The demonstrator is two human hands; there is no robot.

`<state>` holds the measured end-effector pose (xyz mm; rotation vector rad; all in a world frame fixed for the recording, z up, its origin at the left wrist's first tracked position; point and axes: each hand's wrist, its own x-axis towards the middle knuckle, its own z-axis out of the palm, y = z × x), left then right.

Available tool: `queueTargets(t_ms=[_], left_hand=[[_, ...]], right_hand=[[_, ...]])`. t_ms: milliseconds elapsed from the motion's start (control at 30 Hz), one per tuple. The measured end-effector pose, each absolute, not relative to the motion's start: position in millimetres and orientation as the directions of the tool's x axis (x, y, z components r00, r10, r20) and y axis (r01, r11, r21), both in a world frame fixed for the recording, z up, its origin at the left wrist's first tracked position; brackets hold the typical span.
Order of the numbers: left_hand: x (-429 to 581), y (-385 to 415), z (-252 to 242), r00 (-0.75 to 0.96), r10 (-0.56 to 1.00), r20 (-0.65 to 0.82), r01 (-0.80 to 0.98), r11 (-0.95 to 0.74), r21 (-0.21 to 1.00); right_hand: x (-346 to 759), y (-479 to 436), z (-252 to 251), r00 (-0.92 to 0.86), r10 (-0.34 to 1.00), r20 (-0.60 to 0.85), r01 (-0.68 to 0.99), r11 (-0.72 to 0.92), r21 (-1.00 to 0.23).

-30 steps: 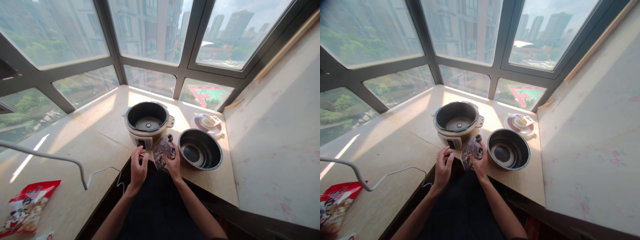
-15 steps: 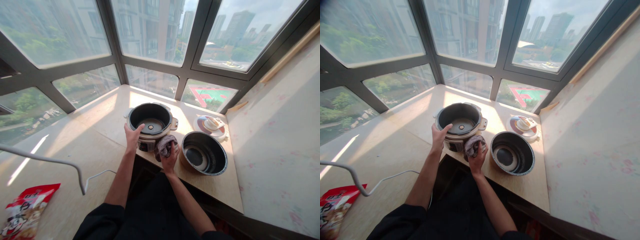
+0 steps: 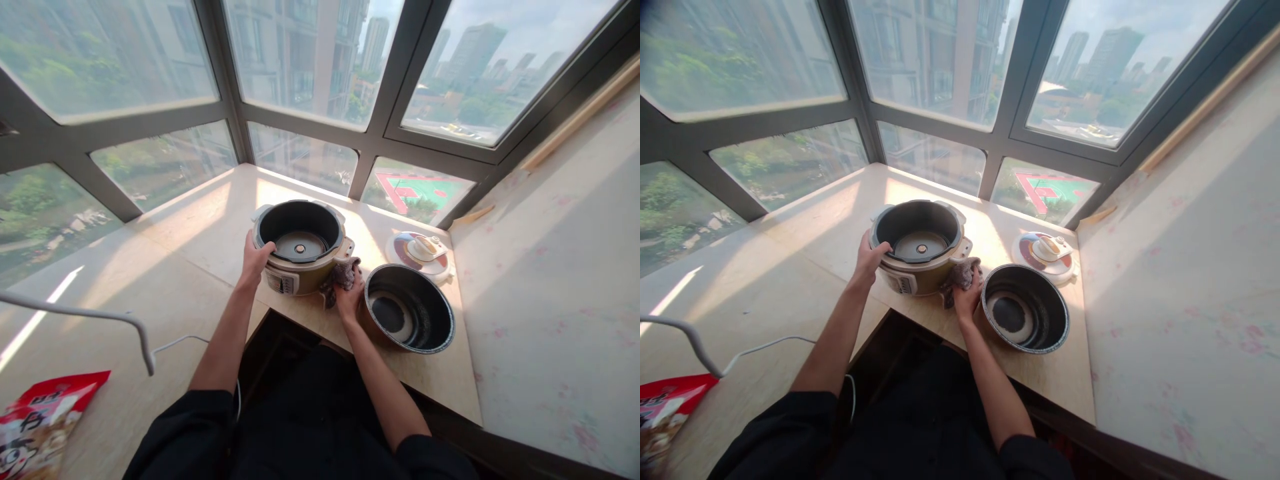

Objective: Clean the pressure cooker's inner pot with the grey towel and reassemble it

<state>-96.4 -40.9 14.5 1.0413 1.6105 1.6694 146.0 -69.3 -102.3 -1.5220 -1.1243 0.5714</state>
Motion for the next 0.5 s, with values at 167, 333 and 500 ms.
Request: queueTargets(t_ms=[167,333,500], left_hand=[[-115,-19,13,-0.45,0.887,0.107,0.037,-0.101,0.994],[-136,-3,17,-0.352,0.928,0.119,0.081,-0.096,0.992],[-160,8,18,-0.24,0.965,0.102,0.125,-0.074,0.989]], right_hand=[[148,-48,-89,0.466,0.862,0.198,0.326,0.041,-0.945],[131,-75,-88,0.446,0.873,0.196,0.341,0.037,-0.939],[107,-111,-99,0.415,0.868,0.275,0.376,0.111,-0.92]])
